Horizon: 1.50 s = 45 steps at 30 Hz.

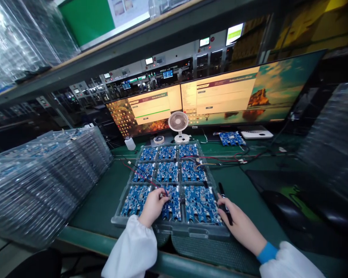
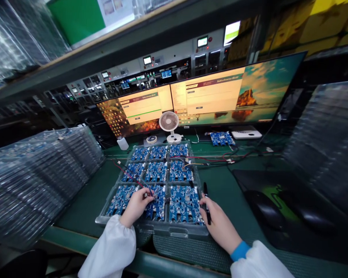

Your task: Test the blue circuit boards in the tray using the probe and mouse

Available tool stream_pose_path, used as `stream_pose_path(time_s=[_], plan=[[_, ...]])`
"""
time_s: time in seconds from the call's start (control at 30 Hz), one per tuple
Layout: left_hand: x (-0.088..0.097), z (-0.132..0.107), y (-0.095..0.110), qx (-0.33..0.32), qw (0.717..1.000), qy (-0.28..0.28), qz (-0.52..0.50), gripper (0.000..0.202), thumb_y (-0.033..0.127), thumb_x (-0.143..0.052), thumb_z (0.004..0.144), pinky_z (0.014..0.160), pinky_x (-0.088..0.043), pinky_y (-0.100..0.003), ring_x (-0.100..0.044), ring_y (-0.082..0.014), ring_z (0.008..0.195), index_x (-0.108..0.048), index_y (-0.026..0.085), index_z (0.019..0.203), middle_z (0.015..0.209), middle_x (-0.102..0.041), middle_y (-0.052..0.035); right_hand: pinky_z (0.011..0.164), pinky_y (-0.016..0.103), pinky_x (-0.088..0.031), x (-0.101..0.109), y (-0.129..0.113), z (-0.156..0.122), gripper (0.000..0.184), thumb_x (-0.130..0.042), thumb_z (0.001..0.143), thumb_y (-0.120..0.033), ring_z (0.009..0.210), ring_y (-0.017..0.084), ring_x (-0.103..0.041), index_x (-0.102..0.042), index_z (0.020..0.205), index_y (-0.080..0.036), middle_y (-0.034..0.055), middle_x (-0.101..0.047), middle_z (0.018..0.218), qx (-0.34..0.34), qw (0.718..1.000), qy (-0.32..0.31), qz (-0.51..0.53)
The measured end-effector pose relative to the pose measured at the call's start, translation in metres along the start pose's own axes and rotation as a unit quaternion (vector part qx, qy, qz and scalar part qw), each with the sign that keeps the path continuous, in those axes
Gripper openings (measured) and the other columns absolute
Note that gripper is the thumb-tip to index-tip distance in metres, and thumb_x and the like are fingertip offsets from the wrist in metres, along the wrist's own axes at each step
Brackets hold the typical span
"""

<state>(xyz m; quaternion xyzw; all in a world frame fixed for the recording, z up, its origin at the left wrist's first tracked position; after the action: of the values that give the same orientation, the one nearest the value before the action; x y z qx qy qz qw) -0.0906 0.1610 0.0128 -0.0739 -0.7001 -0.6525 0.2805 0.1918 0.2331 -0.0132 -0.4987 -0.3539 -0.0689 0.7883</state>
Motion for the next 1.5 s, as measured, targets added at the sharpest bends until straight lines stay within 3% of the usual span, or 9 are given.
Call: stream_pose_path(time_s=[0.43,0.63,0.83,1.07,1.17,1.3,1.5], plan=[[-0.001,0.002,-0.001,-0.033,0.996,-0.033,0.077,0.008,0.016,-0.058,0.077,0.081,-0.043,-0.025,-0.062,-0.0158,0.084,-0.057,0.02,0.07,0.087,-0.07,0.0006,0.092,0.042,-0.049,-0.002,0.007,0.0,0.023,-0.04,0.087,-0.043,0.117,0.027,-0.055,-0.052,0.093,-0.024,0.0131,-0.063,0.113,0.004,1.0,0.003,-0.009],[-0.001,-0.001,-0.004,-0.044,0.986,-0.025,0.161,0.01,0.018,-0.059,0.08,0.081,-0.043,-0.028,-0.061,-0.0181,0.084,-0.059,0.019,0.069,0.085,-0.068,-0.0022,0.092,0.043,-0.049,-0.001,0.006,0.001,0.022,-0.04,0.086,-0.042,0.115,0.028,-0.056,-0.053,0.092,-0.024,0.012,-0.064,0.112,0.007,1.0,0.006,-0.013],[-0.002,-0.002,-0.003,-0.05,0.983,-0.022,0.177,0.01,0.017,-0.059,0.08,0.082,-0.043,-0.029,-0.058,-0.0178,0.082,-0.061,0.019,0.071,0.082,-0.065,-0.0026,0.094,0.042,-0.048,-0.002,0.007,0.001,0.023,-0.04,0.086,-0.043,0.117,0.026,-0.055,-0.052,0.092,-0.024,0.0119,-0.063,0.115,0.004,1.0,0.004,-0.011],[-0.002,-0.007,-0.002,-0.057,0.981,-0.001,0.184,0.007,0.021,-0.059,0.08,0.089,-0.042,-0.036,-0.055,-0.0224,0.094,-0.064,0.019,0.075,0.089,-0.065,-0.006,0.096,0.043,-0.046,-0.004,0.01,0.001,0.025,-0.04,0.085,-0.045,0.118,0.027,-0.054,-0.052,0.093,-0.024,0.0132,-0.061,0.118,-0.001,1.0,0.001,-0.01],[0.007,-0.007,-0.004,-0.043,0.99,0.016,0.133,0.017,0.029,-0.051,0.085,0.089,-0.044,-0.036,-0.06,-0.022,0.093,-0.066,0.02,0.089,0.092,-0.068,-0.0054,0.096,0.043,-0.046,-0.003,0.01,0.001,0.027,-0.04,0.085,-0.046,0.118,0.027,-0.054,-0.052,0.094,-0.024,0.0139,-0.061,0.119,-0.002,1.0,0.0,-0.008],[0.029,0.003,-0.018,0.005,0.998,0.054,0.014,0.033,0.022,-0.037,0.088,0.096,-0.045,-0.036,-0.064,-0.0186,0.099,-0.061,0.017,0.109,0.097,-0.073,-0.005,0.097,0.043,-0.046,-0.003,0.01,0.001,0.028,-0.04,0.085,-0.048,0.12,0.027,-0.052,-0.052,0.094,-0.024,0.0142,-0.061,0.119,-0.002,1.0,-0.001,-0.004],[0.052,0.028,-0.035,0.007,0.991,0.134,-0.001,0.022,0.018,-0.051,0.079,0.094,-0.048,-0.036,-0.066,-0.0202,0.097,-0.069,0.016,0.093,0.099,-0.072,-0.0087,0.095,0.042,-0.047,-0.003,0.01,0.002,0.027,-0.041,0.085,-0.047,0.117,0.027,-0.054,-0.053,0.093,-0.024,0.0125,-0.063,0.114,0.001,1.0,0.001,-0.002]])
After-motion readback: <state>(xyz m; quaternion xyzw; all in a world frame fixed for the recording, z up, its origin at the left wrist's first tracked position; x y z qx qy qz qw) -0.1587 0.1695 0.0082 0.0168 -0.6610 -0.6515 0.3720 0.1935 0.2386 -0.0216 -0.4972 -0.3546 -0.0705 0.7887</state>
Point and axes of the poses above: each hand's wrist, its own z-axis towards the middle knuckle, its own x-axis out of the back of the hand, y = z × x, the point moved 5 cm from there along z, towards the middle knuckle
